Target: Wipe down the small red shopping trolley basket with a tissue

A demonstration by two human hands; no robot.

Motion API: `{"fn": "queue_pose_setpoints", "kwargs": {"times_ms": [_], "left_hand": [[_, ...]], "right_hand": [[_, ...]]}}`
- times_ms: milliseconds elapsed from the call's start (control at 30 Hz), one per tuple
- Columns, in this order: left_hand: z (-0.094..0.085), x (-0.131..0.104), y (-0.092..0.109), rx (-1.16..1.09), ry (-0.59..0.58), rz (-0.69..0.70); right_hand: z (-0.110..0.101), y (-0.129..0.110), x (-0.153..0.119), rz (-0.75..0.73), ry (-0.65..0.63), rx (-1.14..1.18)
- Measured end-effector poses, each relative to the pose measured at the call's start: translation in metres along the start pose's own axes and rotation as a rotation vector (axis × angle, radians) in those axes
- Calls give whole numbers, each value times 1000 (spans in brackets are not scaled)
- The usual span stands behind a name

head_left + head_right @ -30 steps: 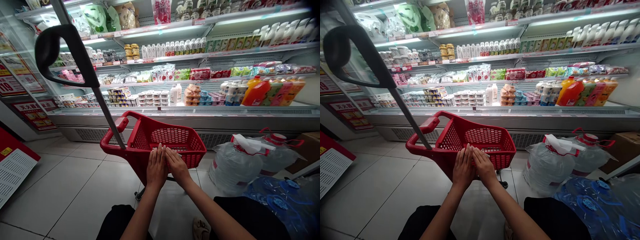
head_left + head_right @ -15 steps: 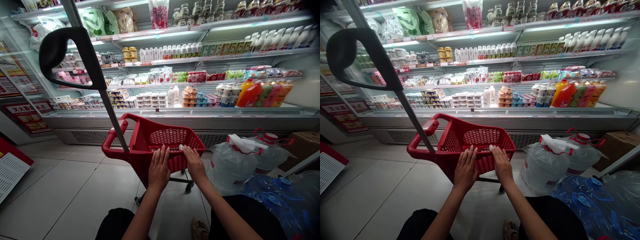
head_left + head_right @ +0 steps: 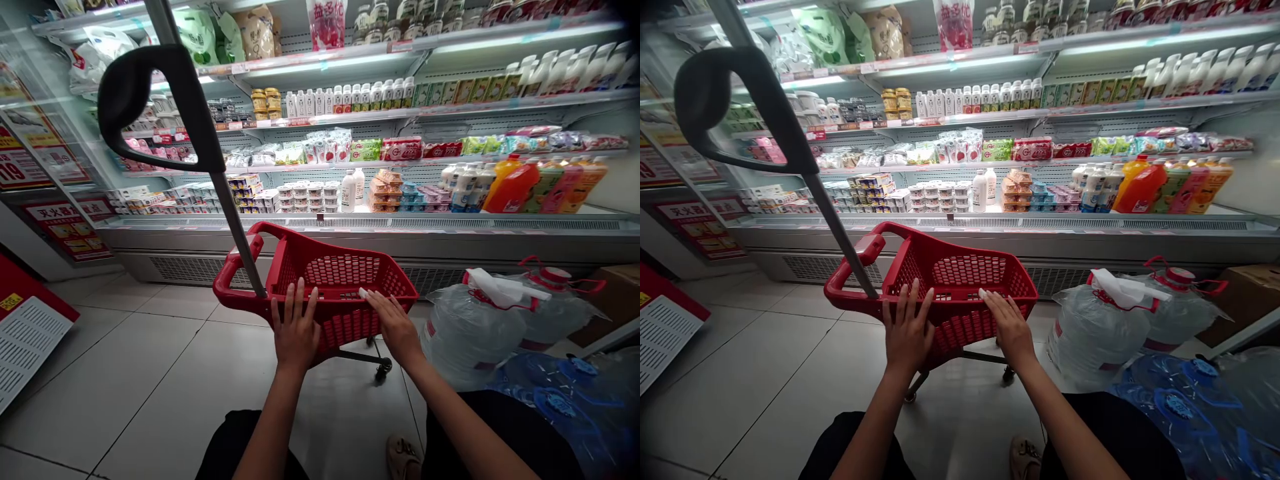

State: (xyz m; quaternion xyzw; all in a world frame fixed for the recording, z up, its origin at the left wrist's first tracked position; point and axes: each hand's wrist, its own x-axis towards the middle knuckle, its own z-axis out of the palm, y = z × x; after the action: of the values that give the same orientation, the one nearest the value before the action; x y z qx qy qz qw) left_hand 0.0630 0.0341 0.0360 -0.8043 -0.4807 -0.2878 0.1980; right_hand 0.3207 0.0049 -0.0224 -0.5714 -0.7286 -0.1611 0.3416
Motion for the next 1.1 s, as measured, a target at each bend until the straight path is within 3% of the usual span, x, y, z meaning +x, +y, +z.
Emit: {"fn": "queue_pose_setpoints", "kwargs": {"times_ms": [100, 267, 367, 433, 533, 633, 700, 767, 967, 1100], "left_hand": [[-3, 0, 0, -1, -26, 6], [0, 0, 7, 9, -16, -7], [4, 1, 6, 20, 27, -11], [4, 1, 3, 19, 33, -9], [2, 0, 0, 7, 7, 8], [-1, -1, 0, 0, -24, 27], [-3, -1, 2, -8, -32, 21], [-3, 0, 6, -16, -30, 7], [1, -1, 8, -33, 17, 19], [4, -2, -4, -39, 45, 27]], "right_hand": [[8, -15, 10, 52, 44, 33], [28, -91, 50, -56, 30, 140], [30, -117, 62, -109, 53, 206], [27, -114, 60, -148, 50, 218], [18, -88, 45, -168, 21, 184], [10, -59, 28, -97, 19, 126], [8, -53, 24, -44, 29, 107], [11, -62, 28, -29, 36, 117], [25, -120, 58, -119, 67, 246], [20, -108, 56, -195, 46, 231]]}}
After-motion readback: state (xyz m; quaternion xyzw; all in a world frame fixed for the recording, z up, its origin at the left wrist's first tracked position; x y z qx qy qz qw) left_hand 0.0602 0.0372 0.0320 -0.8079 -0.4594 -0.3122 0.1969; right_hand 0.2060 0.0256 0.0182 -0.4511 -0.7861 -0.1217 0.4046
